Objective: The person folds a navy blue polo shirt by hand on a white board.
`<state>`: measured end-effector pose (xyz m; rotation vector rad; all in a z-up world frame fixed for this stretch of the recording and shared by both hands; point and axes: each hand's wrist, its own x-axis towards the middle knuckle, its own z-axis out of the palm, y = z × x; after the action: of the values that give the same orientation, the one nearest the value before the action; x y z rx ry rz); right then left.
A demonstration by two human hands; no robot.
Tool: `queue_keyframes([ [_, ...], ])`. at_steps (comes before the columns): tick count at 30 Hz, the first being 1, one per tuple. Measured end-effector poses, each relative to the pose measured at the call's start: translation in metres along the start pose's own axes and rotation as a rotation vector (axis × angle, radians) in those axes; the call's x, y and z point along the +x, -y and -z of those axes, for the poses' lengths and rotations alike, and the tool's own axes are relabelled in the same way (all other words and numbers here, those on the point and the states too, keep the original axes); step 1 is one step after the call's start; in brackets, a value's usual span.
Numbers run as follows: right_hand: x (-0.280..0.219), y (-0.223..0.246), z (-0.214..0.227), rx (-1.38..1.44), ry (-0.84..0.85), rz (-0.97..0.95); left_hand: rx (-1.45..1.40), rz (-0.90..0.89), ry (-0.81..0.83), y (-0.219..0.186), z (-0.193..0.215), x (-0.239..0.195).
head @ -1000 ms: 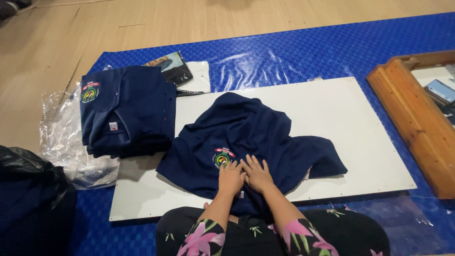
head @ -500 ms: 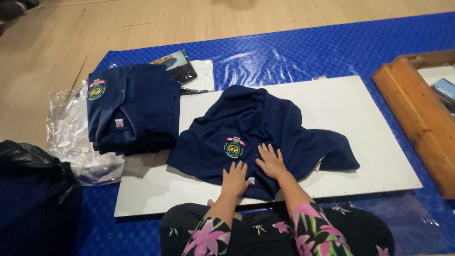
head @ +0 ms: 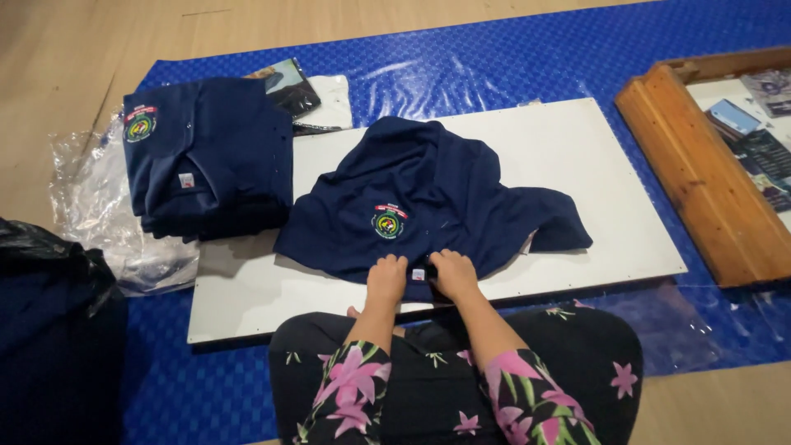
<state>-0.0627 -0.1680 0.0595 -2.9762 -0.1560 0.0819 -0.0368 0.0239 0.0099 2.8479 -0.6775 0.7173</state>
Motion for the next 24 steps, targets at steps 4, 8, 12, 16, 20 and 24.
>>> queue_keyframes([
  [4, -0.006, -0.011, -0.027, -0.013, -0.088, 0.088, -0.053, -0.002, 0.065, -0.004, 0.008, -0.007],
  [8, -0.032, 0.013, 0.029, 0.18, 0.241, 0.011, -0.18, 0.033, 0.603, -0.014, 0.03, -0.003],
  [12, -0.029, -0.009, 0.0, 0.367, 0.179, -0.2, -0.261, 0.059, 0.55, -0.031, 0.063, 0.004],
  [16, -0.025, -0.013, -0.018, 0.354, 0.082, -0.243, -0.422, 0.158, 0.499, -0.052, 0.046, -0.002],
  [20, -0.026, 0.0, -0.031, 0.297, 0.094, -0.195, -0.309, 0.04, 0.396, -0.058, 0.04, -0.009],
  [24, -0.026, 0.014, -0.005, 0.307, 0.077, -0.206, -0.302, 0.057, 0.311, -0.047, 0.011, -0.007],
])
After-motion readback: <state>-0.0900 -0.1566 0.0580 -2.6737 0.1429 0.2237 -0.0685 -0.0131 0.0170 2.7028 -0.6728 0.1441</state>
